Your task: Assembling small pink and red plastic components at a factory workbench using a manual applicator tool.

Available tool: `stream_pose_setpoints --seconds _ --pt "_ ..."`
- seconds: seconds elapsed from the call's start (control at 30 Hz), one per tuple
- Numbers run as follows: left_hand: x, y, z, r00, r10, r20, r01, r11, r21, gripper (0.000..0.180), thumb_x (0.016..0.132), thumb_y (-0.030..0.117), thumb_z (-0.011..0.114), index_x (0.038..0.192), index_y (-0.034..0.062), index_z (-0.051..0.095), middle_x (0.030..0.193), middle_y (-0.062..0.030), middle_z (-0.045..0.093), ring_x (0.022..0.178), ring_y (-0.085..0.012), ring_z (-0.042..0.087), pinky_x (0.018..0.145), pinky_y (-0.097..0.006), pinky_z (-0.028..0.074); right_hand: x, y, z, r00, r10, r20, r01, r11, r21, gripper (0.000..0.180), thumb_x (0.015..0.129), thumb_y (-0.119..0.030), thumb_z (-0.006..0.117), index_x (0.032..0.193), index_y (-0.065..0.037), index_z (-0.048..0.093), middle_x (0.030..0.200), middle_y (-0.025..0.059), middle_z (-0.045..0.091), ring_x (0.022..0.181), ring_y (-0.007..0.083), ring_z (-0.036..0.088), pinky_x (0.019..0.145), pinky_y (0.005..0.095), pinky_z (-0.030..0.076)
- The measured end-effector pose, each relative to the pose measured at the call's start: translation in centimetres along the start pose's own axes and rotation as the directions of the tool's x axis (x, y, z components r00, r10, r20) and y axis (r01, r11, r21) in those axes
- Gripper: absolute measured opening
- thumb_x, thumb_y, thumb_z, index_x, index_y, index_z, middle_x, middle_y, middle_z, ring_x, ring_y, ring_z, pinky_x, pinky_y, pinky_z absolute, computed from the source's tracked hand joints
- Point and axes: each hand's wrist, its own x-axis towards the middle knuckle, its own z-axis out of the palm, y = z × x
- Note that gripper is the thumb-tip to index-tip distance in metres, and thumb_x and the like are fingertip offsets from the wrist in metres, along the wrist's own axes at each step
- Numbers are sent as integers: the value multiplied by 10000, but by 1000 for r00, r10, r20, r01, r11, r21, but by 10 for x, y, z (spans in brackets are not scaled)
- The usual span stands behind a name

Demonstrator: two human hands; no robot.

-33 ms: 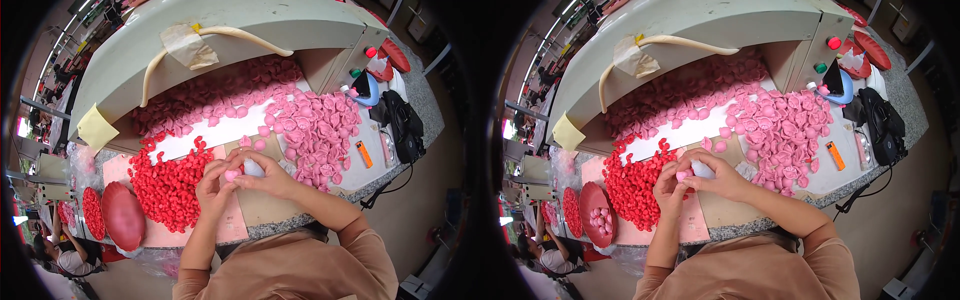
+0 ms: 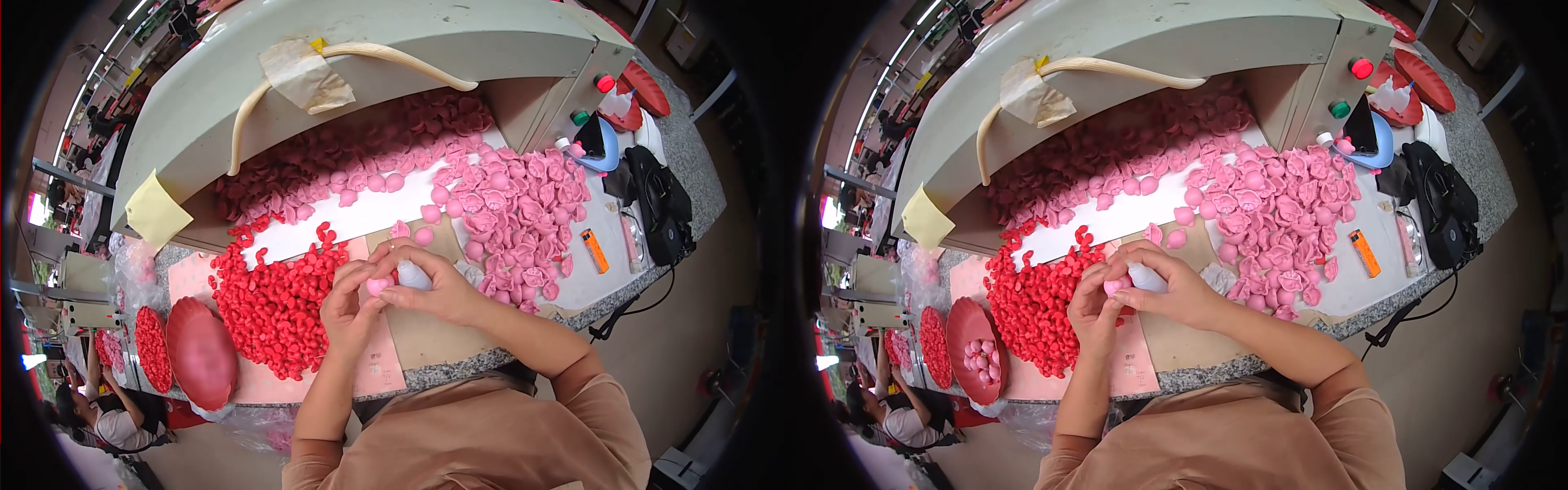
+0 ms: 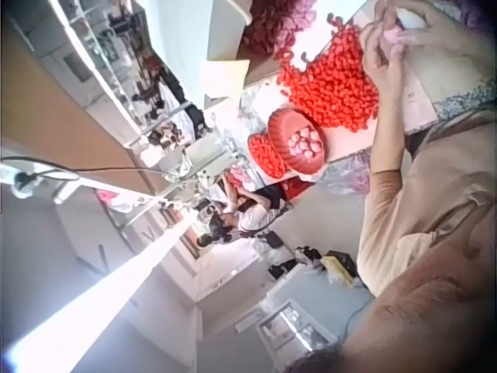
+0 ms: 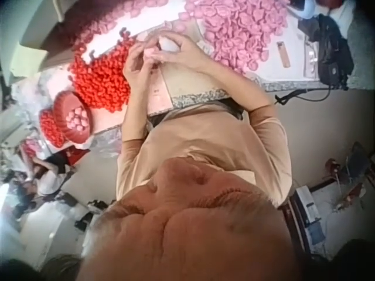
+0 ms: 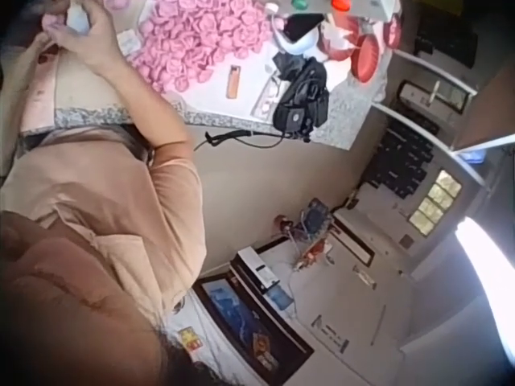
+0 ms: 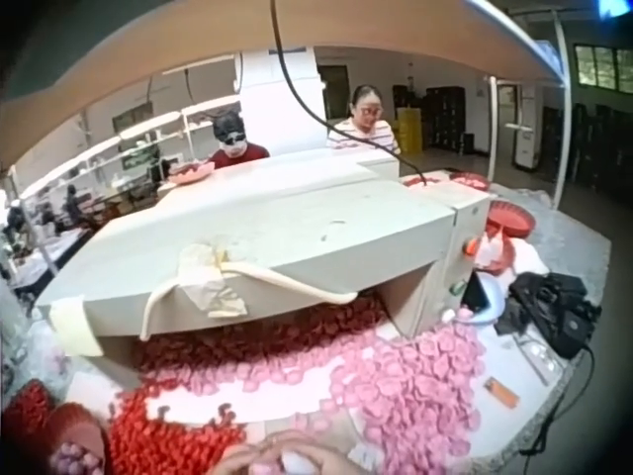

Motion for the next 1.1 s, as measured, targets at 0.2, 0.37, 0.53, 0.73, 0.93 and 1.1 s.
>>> stream_pose_setpoints --seconds 0.2,0.37,0.53,0.73,0.93,1.1 --pt "0 4 5 998 53 -23 -52 997 50 368 775 24 683 1122 6 563 1141 -123 529 1094 -235 502 957 -357 388 -2 1 1 1000 -19 9 20 999 -37 184 824 -90 669 993 -46 615 1177 90 505 1127 176 475 957 324 387" --pt "-3 4 5 998 63 -18 -61 995 84 354 797 70 683 1123 5 562 1134 -126 531 1103 -241 491 956 -363 390 -4 2 3 999 -20 -28 20 1000 2 155 823 -95 673 959 -40 622 1174 93 511 1116 181 496 948 331 398" --pt "-3 4 5 998 54 -19 -52 995 86 342 821 117 673 1123 2 562 1135 -129 530 1101 -242 486 956 -366 388 -4 2 6 998 -30 -46 30 1000 -3 143 822 -103 677 937 -38 620 1149 86 516 1109 181 505 948 333 400" --pt "-3 3 6 997 80 -19 -77 989 124 343 828 133 668 1123 -7 559 1131 -129 535 1101 -242 484 956 -369 389 -4 4 5 998 -32 -46 32 999 -7 150 820 -110 683 935 -40 619 1139 83 514 1103 180 506 949 332 397" --pt "-4 2 6 997 76 -6 -74 991 112 344 826 131 668 1122 -7 561 1124 -127 540 1101 -244 485 956 -369 389 -5 3 4 999 -37 -33 37 999 -11 156 820 -112 683 941 -39 617 1149 90 510 1111 176 503 954 335 396" --pt "0 9 10 998 47 -40 -41 990 135 349 805 99 683 1116 -9 567 1120 -126 546 1100 -246 486 954 -366 390 -4 5 4 998 22 -56 -19 998 53 181 834 -122 669 989 -46 613 1161 95 537 1123 178 499 961 334 394"
